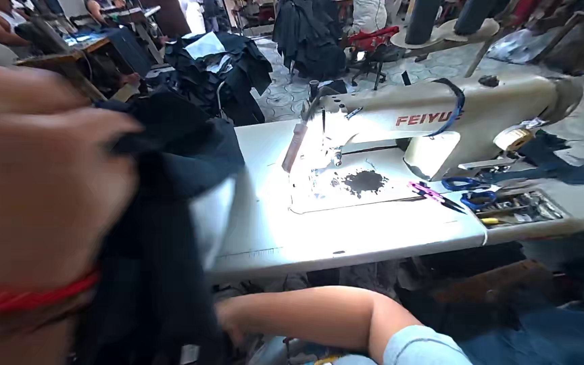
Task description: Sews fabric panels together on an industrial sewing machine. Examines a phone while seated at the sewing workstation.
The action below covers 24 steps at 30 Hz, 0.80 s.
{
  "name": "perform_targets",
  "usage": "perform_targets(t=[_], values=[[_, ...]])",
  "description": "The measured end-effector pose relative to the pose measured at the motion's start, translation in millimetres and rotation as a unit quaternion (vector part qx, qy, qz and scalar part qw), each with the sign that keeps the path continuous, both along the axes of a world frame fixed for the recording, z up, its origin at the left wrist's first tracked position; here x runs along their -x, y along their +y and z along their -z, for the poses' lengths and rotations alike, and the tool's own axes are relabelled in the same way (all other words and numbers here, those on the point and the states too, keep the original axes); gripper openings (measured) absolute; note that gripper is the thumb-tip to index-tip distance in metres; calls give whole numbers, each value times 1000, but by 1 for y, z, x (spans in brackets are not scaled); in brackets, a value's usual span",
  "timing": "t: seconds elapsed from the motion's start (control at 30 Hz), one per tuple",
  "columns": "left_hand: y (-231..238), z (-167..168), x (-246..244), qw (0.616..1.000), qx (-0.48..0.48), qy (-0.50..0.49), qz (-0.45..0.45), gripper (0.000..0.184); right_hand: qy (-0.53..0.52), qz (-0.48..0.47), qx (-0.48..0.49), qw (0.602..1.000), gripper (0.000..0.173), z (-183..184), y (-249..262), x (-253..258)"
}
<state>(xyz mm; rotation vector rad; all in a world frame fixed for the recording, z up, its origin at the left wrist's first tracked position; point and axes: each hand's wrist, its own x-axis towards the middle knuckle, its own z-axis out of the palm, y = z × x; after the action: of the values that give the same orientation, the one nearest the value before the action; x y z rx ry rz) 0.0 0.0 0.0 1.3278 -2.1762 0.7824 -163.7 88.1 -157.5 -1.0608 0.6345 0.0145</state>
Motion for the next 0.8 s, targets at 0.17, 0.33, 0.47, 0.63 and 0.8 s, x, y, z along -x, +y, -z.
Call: perform_targets(t=[0.17,0.33,0.47,0.63,0.8], values=[[-71,129,155,952,-299,-31,59,17,133,143,-35,980,24,87,1,100],[-115,203,168,936,-336,44,101,27,190,149,146,959,33,85,-4,181],[-108,194,153,939,-273,138,154,27,114,368,374,844,25,45,-7,204],[-85,143,143,954,-250,91,140,35,-14,530,302,792,31,55,-67,169],[-80,102,133,965,-224,20,138,19,-23,448,332,830,83,41,-71,115]])
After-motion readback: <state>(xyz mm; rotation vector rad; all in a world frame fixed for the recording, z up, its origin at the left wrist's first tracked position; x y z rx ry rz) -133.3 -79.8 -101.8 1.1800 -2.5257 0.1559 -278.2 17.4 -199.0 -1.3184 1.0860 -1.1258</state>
